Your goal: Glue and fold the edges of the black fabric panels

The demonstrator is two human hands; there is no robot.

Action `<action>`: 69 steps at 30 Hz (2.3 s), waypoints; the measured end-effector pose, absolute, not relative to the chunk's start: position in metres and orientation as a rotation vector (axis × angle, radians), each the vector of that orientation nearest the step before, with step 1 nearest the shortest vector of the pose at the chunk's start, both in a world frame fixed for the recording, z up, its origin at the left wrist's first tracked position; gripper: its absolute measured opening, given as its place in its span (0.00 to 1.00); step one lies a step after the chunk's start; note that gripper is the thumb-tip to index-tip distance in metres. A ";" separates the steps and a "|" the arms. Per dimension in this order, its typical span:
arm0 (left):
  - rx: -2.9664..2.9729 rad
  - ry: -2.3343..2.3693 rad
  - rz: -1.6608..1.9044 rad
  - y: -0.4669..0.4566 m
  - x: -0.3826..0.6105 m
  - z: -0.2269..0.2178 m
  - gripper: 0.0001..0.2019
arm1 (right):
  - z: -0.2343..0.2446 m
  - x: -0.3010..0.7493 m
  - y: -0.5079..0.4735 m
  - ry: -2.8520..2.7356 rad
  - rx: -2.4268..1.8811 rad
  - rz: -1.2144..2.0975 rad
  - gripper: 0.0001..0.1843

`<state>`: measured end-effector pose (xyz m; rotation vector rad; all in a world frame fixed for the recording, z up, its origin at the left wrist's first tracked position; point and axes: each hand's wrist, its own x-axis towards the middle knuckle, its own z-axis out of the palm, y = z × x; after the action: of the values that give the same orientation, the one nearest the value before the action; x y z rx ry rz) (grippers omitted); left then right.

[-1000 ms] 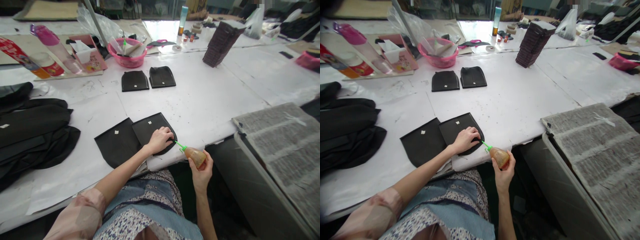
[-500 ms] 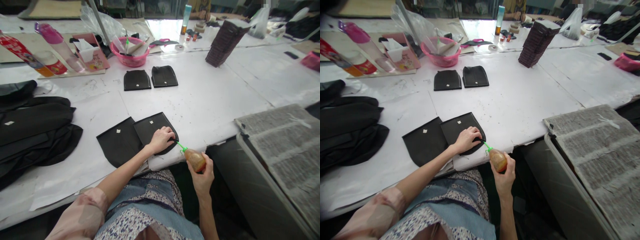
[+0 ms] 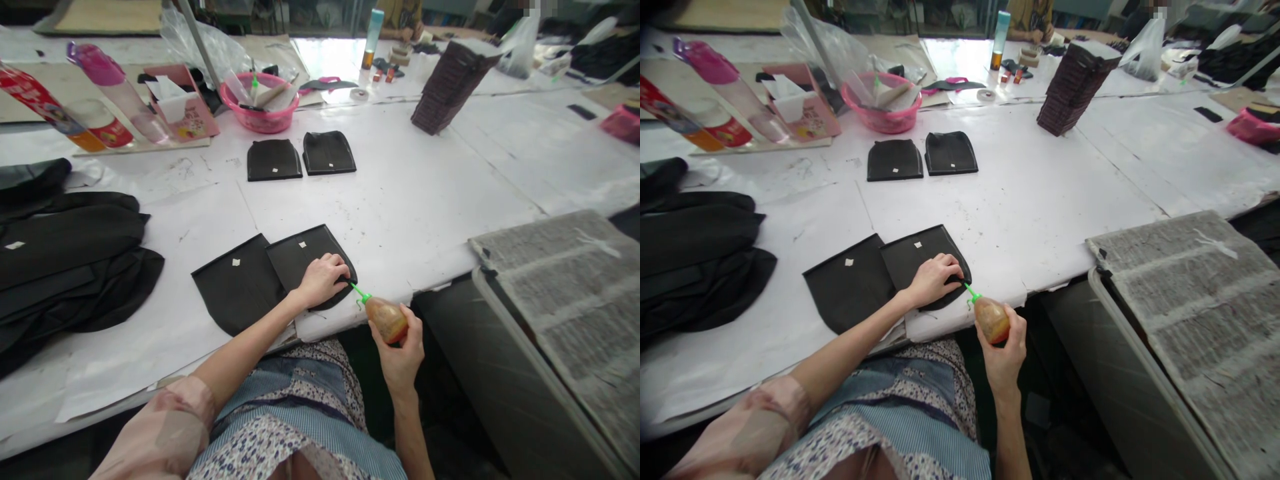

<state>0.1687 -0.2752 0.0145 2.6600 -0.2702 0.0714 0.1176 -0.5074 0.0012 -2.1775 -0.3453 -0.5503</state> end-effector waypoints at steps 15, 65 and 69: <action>2.662 -0.280 0.081 -0.274 0.169 0.011 0.06 | 0.007 0.112 -0.513 -0.262 -2.171 -0.431 0.32; 2.602 -0.264 0.111 -0.239 0.117 0.008 0.17 | -0.009 0.084 -0.503 -0.046 -1.873 -0.201 0.36; 2.596 -0.259 0.110 -0.241 0.117 0.009 0.17 | -0.014 0.080 -0.499 -0.073 -1.906 -0.184 0.35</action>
<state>0.1170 -0.2410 0.0086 2.5964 -0.2589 0.1102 0.0801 -0.4993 -0.0136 -1.9061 -0.0725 -0.1844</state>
